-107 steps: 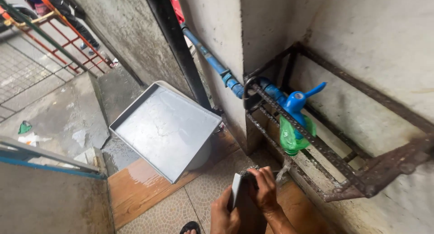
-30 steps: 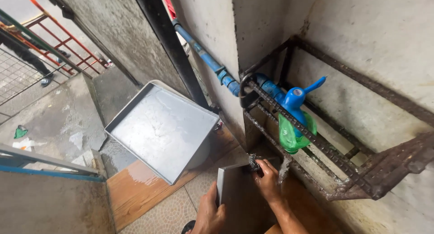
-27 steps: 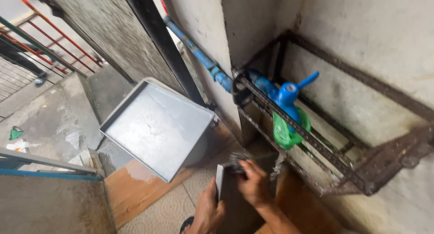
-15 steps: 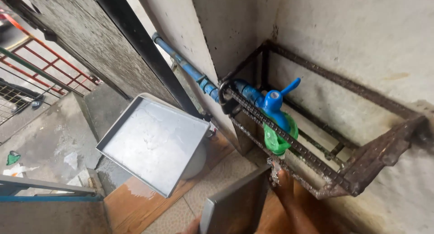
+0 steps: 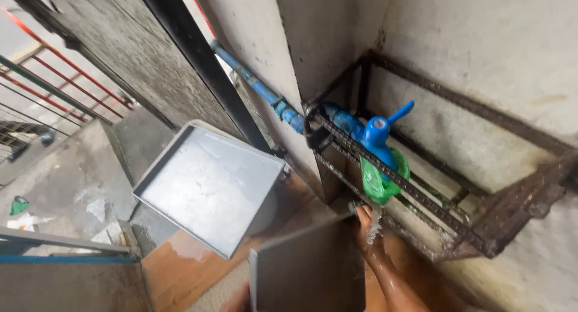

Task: Washing and rinsing metal baking trays using a steel wool scrubber and running water from a tap.

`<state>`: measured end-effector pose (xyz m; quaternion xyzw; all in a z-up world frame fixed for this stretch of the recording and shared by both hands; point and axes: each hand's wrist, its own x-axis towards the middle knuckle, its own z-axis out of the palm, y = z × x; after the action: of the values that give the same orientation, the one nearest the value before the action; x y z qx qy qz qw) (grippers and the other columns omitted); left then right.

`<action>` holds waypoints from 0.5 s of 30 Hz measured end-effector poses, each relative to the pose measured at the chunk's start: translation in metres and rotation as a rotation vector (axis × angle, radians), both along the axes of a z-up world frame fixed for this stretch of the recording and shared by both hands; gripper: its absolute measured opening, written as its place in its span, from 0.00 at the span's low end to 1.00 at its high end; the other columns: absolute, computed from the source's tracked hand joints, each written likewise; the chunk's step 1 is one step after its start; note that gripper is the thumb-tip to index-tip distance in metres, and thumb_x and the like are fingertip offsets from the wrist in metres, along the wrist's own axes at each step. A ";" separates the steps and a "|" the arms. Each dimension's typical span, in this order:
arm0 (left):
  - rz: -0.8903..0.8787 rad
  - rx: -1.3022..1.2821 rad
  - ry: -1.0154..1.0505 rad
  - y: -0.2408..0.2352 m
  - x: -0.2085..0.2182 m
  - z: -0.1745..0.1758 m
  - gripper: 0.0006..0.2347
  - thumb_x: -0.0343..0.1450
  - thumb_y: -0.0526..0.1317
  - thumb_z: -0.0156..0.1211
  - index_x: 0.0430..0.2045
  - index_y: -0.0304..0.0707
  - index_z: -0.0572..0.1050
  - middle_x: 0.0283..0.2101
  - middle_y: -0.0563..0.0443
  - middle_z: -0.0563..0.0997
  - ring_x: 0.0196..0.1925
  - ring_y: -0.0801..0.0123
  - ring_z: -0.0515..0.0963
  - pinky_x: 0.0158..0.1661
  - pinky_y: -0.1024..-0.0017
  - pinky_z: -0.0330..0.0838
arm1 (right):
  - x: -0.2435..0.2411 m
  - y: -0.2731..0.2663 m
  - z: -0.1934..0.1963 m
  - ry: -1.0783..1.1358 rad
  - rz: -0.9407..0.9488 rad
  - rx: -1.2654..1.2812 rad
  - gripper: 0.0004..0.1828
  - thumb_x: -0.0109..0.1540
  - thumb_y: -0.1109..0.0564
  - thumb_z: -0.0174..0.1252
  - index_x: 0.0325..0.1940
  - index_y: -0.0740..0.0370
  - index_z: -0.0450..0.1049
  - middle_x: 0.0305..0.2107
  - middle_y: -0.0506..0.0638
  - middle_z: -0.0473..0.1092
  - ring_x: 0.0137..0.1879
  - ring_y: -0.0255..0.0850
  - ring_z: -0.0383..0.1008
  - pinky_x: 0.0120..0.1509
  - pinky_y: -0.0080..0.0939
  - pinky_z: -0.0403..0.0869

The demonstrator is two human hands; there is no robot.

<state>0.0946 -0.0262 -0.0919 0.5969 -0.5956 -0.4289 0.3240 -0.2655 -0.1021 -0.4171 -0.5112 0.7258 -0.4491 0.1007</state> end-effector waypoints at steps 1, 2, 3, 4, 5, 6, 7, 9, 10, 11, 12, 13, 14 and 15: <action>-0.071 -0.046 0.095 -0.014 -0.003 -0.013 0.14 0.55 0.49 0.65 0.22 0.37 0.84 0.16 0.59 0.67 0.19 0.79 0.61 0.19 0.74 0.49 | -0.008 0.004 -0.026 -0.018 -0.009 0.240 0.41 0.53 0.70 0.55 0.72 0.53 0.65 0.71 0.57 0.59 0.77 0.43 0.57 0.84 0.40 0.48; -0.064 -0.028 0.102 -0.003 -0.010 -0.014 0.14 0.55 0.49 0.65 0.22 0.37 0.84 0.16 0.59 0.67 0.19 0.79 0.61 0.19 0.74 0.49 | 0.018 0.016 0.024 -0.011 -0.004 0.259 0.41 0.53 0.70 0.55 0.72 0.53 0.65 0.71 0.57 0.59 0.77 0.43 0.57 0.84 0.40 0.48; -0.065 0.073 0.232 -0.006 -0.019 -0.012 0.20 0.56 0.45 0.66 0.38 0.32 0.83 0.19 0.52 0.74 0.22 0.75 0.70 0.21 0.77 0.55 | 0.049 0.013 0.084 0.068 0.076 0.030 0.27 0.57 0.70 0.51 0.61 0.61 0.71 0.55 0.58 0.66 0.63 0.48 0.63 0.69 0.45 0.60; -0.069 0.173 0.362 -0.009 -0.028 -0.010 0.29 0.57 0.42 0.67 0.54 0.27 0.83 0.22 0.45 0.82 0.24 0.71 0.78 0.24 0.80 0.61 | 0.082 0.022 0.147 0.146 0.155 -0.199 0.16 0.61 0.71 0.48 0.49 0.70 0.77 0.39 0.58 0.73 0.49 0.53 0.69 0.54 0.49 0.71; -0.060 0.186 0.362 -0.007 -0.040 0.009 0.29 0.57 0.42 0.67 0.54 0.27 0.83 0.22 0.45 0.82 0.24 0.71 0.78 0.24 0.80 0.61 | 0.095 0.025 0.144 0.143 0.162 -0.186 0.16 0.61 0.71 0.48 0.49 0.70 0.77 0.39 0.58 0.73 0.49 0.53 0.69 0.54 0.49 0.71; -0.085 0.092 0.376 -0.005 -0.052 0.025 0.24 0.58 0.50 0.65 0.41 0.27 0.82 0.19 0.51 0.75 0.22 0.75 0.70 0.21 0.77 0.54 | 0.108 0.029 0.139 0.093 0.209 -0.169 0.20 0.60 0.64 0.49 0.55 0.71 0.74 0.49 0.65 0.71 0.58 0.61 0.67 0.66 0.56 0.64; -0.110 -0.008 0.386 -0.004 -0.064 0.043 0.25 0.60 0.58 0.64 0.29 0.27 0.82 0.16 0.56 0.69 0.20 0.79 0.62 0.19 0.73 0.48 | 0.122 0.030 0.135 0.040 0.256 -0.157 0.27 0.60 0.57 0.50 0.62 0.72 0.71 0.58 0.71 0.69 0.68 0.69 0.64 0.79 0.62 0.57; 0.029 0.129 0.396 -0.007 -0.060 0.028 0.20 0.60 0.44 0.58 0.40 0.26 0.81 0.25 0.45 0.79 0.25 0.69 0.72 0.24 0.70 0.60 | 0.094 0.029 0.114 0.044 0.165 -0.040 0.30 0.58 0.61 0.51 0.66 0.66 0.68 0.61 0.72 0.65 0.67 0.69 0.64 0.74 0.59 0.62; 0.160 0.259 0.409 -0.012 -0.057 0.022 0.24 0.59 0.29 0.52 0.50 0.25 0.80 0.34 0.33 0.89 0.30 0.59 0.82 0.29 0.68 0.71 | 0.081 0.023 0.104 0.052 0.068 0.070 0.36 0.56 0.65 0.52 0.71 0.61 0.65 0.63 0.72 0.61 0.66 0.68 0.65 0.69 0.56 0.66; 0.164 0.262 0.404 -0.013 -0.060 0.024 0.24 0.59 0.29 0.52 0.50 0.25 0.80 0.34 0.33 0.89 0.30 0.59 0.82 0.29 0.68 0.71 | 0.075 0.031 0.105 0.047 0.071 0.074 0.36 0.56 0.65 0.52 0.71 0.61 0.65 0.63 0.72 0.61 0.66 0.68 0.65 0.69 0.56 0.66; 0.162 0.327 0.450 -0.015 -0.063 0.025 0.25 0.64 0.30 0.52 0.60 0.34 0.70 0.45 0.29 0.86 0.42 0.50 0.84 0.41 0.54 0.77 | 0.069 0.038 0.106 -0.184 -0.016 0.095 0.31 0.59 0.61 0.52 0.68 0.60 0.61 0.62 0.69 0.64 0.65 0.64 0.68 0.69 0.55 0.67; 0.162 0.392 0.502 -0.017 -0.068 0.025 0.30 0.68 0.31 0.53 0.70 0.44 0.61 0.56 0.25 0.82 0.53 0.40 0.86 0.54 0.41 0.83 | 0.060 0.044 0.107 -0.408 -0.102 0.117 0.27 0.63 0.58 0.53 0.66 0.59 0.56 0.61 0.65 0.66 0.64 0.60 0.71 0.69 0.53 0.68; 0.166 0.395 0.504 -0.017 -0.067 0.015 0.30 0.68 0.31 0.53 0.70 0.44 0.61 0.56 0.25 0.82 0.53 0.40 0.86 0.54 0.41 0.83 | 0.075 0.040 0.105 -0.407 -0.099 0.121 0.27 0.63 0.58 0.53 0.66 0.59 0.56 0.61 0.65 0.66 0.64 0.60 0.71 0.69 0.53 0.68; 0.049 0.317 0.491 -0.015 -0.068 0.004 0.29 0.68 0.38 0.56 0.68 0.43 0.61 0.55 0.32 0.83 0.53 0.49 0.85 0.51 0.53 0.82 | 0.089 0.040 0.103 -0.377 -0.023 0.012 0.20 0.65 0.50 0.52 0.59 0.60 0.66 0.51 0.60 0.71 0.56 0.54 0.73 0.62 0.49 0.70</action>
<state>0.0267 -0.0413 -0.0878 0.5327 -0.4105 -0.6403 0.3712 -0.1769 -0.0618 -0.3146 -0.4091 0.7026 -0.5337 0.2326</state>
